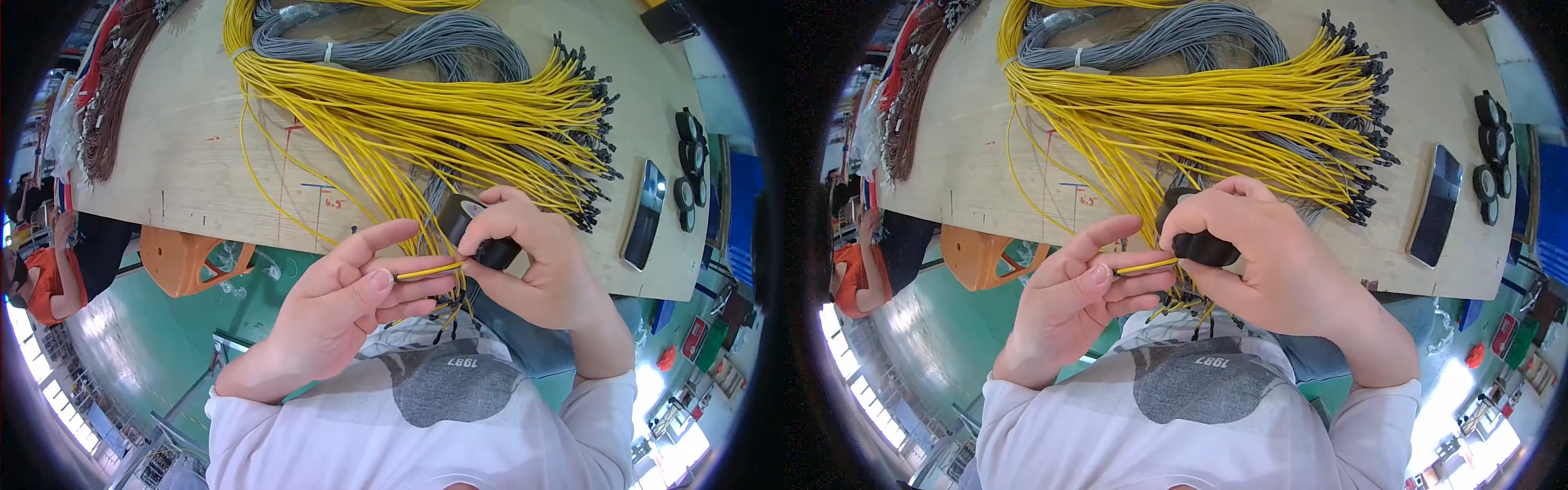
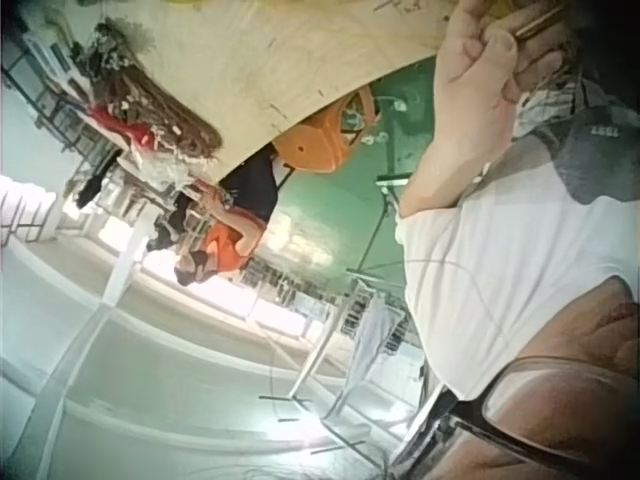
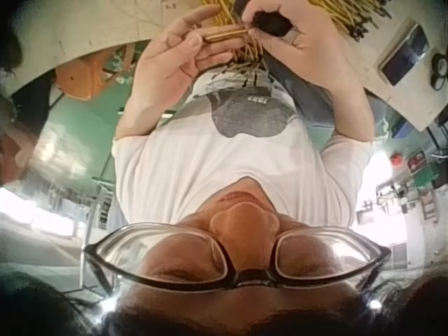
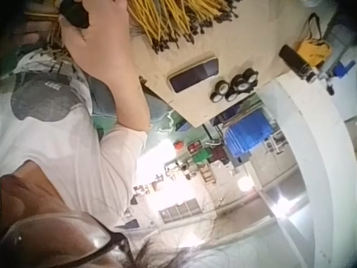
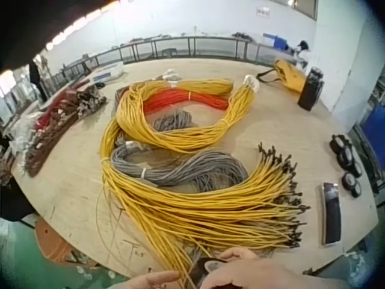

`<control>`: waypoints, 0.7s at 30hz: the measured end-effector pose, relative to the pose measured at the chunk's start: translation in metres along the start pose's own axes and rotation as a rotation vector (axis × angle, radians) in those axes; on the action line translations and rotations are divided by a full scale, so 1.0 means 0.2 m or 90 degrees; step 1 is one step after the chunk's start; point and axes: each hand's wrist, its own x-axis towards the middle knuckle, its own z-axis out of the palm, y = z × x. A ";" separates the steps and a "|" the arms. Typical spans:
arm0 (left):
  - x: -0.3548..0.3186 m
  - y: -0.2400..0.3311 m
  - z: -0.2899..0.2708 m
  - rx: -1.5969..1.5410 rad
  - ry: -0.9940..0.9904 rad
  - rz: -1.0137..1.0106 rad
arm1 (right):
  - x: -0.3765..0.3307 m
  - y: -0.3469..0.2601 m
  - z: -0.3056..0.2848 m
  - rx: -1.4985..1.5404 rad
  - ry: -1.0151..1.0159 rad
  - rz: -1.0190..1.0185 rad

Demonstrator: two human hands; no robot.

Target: Bundle and wrap groups of yellow electrical wires with black tape.

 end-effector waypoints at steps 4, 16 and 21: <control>0.00 -0.02 0.00 -0.008 -0.001 0.006 | 0.00 -0.01 0.00 -0.004 -0.003 -0.004; 0.10 -0.14 0.01 0.855 0.104 0.513 | -0.01 -0.02 0.06 -0.186 -0.017 -0.084; 0.11 -0.14 0.02 0.834 0.123 0.482 | -0.06 -0.10 0.03 -0.192 0.050 -0.030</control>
